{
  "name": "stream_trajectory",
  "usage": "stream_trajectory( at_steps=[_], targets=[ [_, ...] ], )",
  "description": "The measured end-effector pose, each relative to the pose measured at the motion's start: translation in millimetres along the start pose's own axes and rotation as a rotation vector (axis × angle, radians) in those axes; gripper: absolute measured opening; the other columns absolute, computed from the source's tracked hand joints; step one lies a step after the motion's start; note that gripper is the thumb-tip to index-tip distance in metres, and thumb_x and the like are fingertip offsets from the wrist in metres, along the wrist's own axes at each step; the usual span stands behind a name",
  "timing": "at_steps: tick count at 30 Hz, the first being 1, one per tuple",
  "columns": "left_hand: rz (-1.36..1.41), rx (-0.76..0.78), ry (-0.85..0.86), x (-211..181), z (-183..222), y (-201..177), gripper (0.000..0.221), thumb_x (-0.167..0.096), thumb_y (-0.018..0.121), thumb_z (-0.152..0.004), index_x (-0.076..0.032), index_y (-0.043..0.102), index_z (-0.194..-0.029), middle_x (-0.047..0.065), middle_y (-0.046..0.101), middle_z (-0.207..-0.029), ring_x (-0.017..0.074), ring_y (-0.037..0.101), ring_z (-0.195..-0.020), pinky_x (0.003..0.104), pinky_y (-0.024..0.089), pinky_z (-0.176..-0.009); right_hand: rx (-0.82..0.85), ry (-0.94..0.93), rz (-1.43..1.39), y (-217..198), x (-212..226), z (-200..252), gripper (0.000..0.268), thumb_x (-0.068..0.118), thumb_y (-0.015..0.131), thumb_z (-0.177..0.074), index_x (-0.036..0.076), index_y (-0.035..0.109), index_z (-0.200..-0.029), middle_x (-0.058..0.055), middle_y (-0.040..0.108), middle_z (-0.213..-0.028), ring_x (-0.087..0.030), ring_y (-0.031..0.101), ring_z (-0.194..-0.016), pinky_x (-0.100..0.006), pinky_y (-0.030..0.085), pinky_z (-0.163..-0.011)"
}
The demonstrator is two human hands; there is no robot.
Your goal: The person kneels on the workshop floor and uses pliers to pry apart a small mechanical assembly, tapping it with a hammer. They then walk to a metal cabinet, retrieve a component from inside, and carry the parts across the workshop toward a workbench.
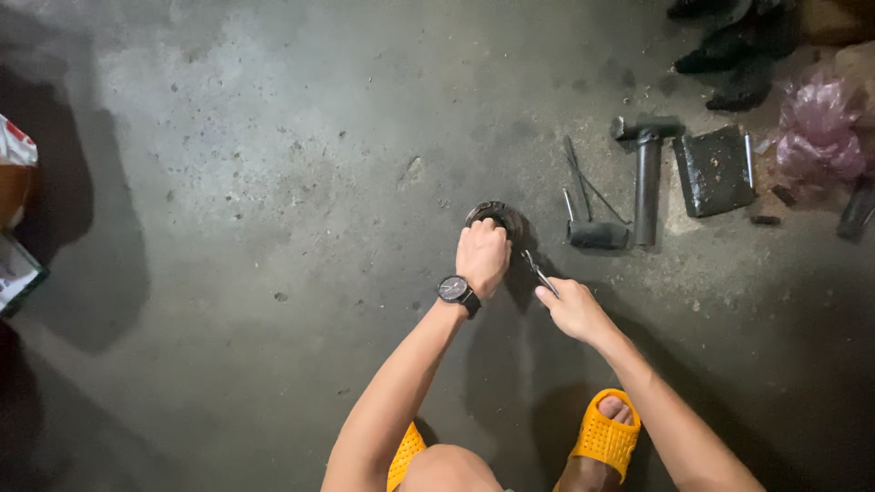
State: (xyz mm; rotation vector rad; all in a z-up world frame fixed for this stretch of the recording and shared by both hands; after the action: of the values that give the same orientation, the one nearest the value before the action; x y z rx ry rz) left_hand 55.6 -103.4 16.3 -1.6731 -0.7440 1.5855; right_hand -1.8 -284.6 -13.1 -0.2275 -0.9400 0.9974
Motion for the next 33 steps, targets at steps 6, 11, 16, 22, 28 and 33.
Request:
stream_trajectory(
  at_steps=[6,11,16,22,28,33],
  targets=[
    [0.012,-0.071,-0.105,10.3,-10.6,-14.9,0.017,-0.017,0.07,-0.083,-0.002,0.069,-0.075,0.02,0.065,-0.086,0.0399,0.065,-0.08,0.05,0.053,-0.073,-0.052,-0.005,-0.048,-9.6,-4.0,3.0,0.033,0.029,0.057,-0.098,-0.001,0.068,-0.09,-0.017,0.073,-0.077,-0.034,0.071,-0.077,-0.045,0.053,-0.072],
    [0.183,-0.302,-0.165,58.5,-20.4,-74.5,0.015,-0.018,0.068,-0.089,-0.003,0.069,-0.087,0.017,0.065,-0.09,0.0396,0.064,-0.083,0.049,0.052,-0.073,-0.463,-0.064,-0.196,-69.8,5.4,14.4,0.025,0.019,0.062,-0.097,0.004,0.071,-0.115,-0.017,0.069,-0.089,-0.031,0.068,-0.078,-0.043,0.053,-0.072],
    [0.056,-0.187,-0.231,105.1,-27.9,-71.9,0.017,-0.02,0.068,-0.09,-0.003,0.069,-0.085,0.017,0.066,-0.09,0.04,0.065,-0.086,0.05,0.052,-0.076,-0.615,-0.029,0.077,-123.8,-28.6,-41.1,0.037,0.022,0.066,-0.099,-0.004,0.066,-0.126,-0.019,0.063,-0.108,-0.035,0.065,-0.094,-0.045,0.054,-0.084],
    [0.005,-0.144,-0.301,112.3,-26.7,-76.8,0.021,-0.024,0.072,-0.088,-0.003,0.07,-0.085,0.017,0.067,-0.092,0.0395,0.066,-0.087,0.049,0.053,-0.078,-0.719,-0.036,0.259,-180.1,-18.4,-71.7,0.056,0.034,0.079,-0.087,-0.004,0.062,-0.124,-0.025,0.059,-0.114,-0.041,0.061,-0.1,-0.053,0.051,-0.083],
    [0.026,-0.233,-0.321,100.7,-4.4,-100.4,0.018,-0.023,0.071,-0.094,-0.005,0.071,-0.098,0.014,0.067,-0.1,0.0366,0.067,-0.09,0.046,0.053,-0.079,-0.583,0.246,0.235,-200.4,-52.4,-102.0,0.058,0.032,0.081,-0.084,0.001,0.06,-0.129,-0.028,0.067,-0.116,-0.047,0.065,-0.108,-0.055,0.051,-0.091],
    [-0.023,-0.09,0.005,41.4,18.4,-90.0,0.097,-0.044,0.087,-0.073,0.001,0.042,-0.146,0.021,0.047,-0.148,0.0376,0.044,-0.133,0.054,0.034,-0.109,-0.653,0.268,0.268,-220.6,-68.3,-117.7,0.055,0.02,0.08,-0.077,-0.008,0.061,-0.12,-0.033,0.07,-0.103,-0.047,0.069,-0.095,-0.052,0.055,-0.085]
  ],
)
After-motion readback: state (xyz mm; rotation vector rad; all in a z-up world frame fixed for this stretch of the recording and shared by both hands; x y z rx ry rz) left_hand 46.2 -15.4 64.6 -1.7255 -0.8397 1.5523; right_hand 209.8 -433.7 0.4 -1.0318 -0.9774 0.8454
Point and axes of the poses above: each hand's wrist, its own z-axis away from the middle knuckle, its own y-axis out of the palm, x = y × z, the point moved 8 cm from there along -z, towards the middle knuckle
